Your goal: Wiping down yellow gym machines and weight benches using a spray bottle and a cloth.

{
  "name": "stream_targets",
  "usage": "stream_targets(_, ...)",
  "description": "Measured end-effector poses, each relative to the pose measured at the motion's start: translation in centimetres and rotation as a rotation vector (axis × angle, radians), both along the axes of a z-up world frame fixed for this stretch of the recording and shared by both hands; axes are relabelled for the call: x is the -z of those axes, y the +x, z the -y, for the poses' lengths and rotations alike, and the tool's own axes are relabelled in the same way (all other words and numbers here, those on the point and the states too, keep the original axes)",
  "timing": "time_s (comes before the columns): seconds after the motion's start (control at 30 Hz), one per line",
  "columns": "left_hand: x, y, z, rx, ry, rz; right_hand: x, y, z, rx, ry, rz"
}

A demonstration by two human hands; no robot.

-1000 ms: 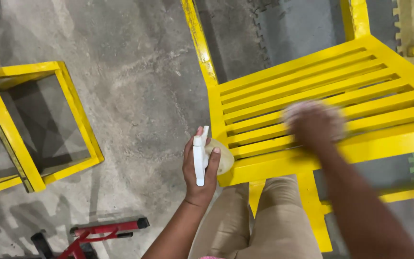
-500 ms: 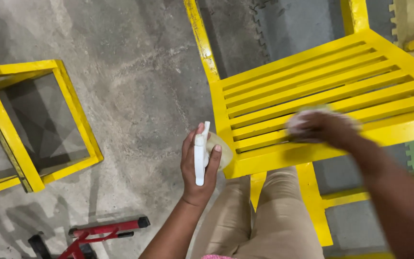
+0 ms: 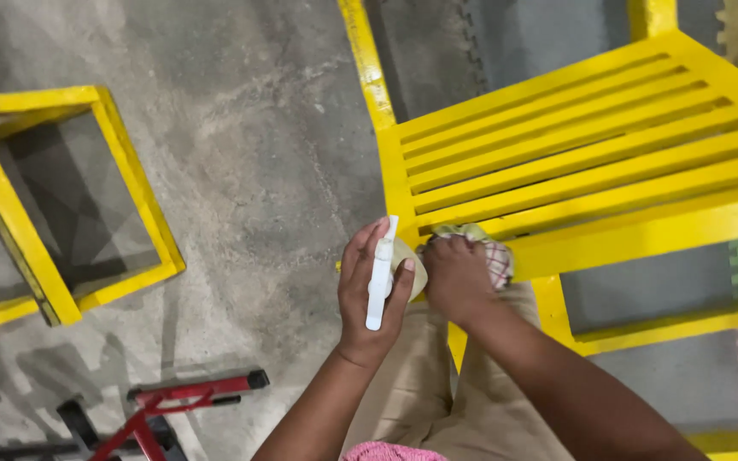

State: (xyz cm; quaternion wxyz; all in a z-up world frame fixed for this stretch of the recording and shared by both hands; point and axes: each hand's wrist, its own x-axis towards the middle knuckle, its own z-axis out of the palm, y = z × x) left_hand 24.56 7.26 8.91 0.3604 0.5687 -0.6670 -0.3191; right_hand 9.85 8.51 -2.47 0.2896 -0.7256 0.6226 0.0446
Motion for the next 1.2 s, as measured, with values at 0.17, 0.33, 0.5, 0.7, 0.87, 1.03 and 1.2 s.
stream_targets(0.17, -0.9, -2.1, 0.7, 0.115, -0.005, -0.058, 1.2, -4.7, -1.6, 0.028, -0.456, 0.25)
stream_targets(0.33, -0.7, -3.6, 0.6, 0.185, 0.031, -0.033, 3.4, -18.7, -1.0, 0.185, -0.458, -0.059)
stream_targets(0.5, -0.1, -4.3, 0.0, 0.261, 0.058, -0.007, 16.1, -37.5, -5.0, 0.312, -0.432, -0.539)
stream_targets(0.7, 0.4, -5.0, -0.3, 0.296, 0.084, 0.037, 13.1, -31.4, -2.7, 0.946, -0.525, -0.227)
stream_targets(0.87, 0.3, -5.8, -0.1, 0.329, 0.118, 0.0, 18.3, -20.8, -7.6, 0.98, -0.679, -0.193)
stream_targets(1.03, 0.3, -6.4, 0.5, 0.373, 0.112, -0.009, 11.3, -13.1, -6.0, 1.368, -0.425, 0.246)
stream_targets(1.2, -0.1, -6.4, 0.8, 0.396, 0.139, 0.02, 17.6, -21.7, -6.9, 1.215, -0.557, 0.102)
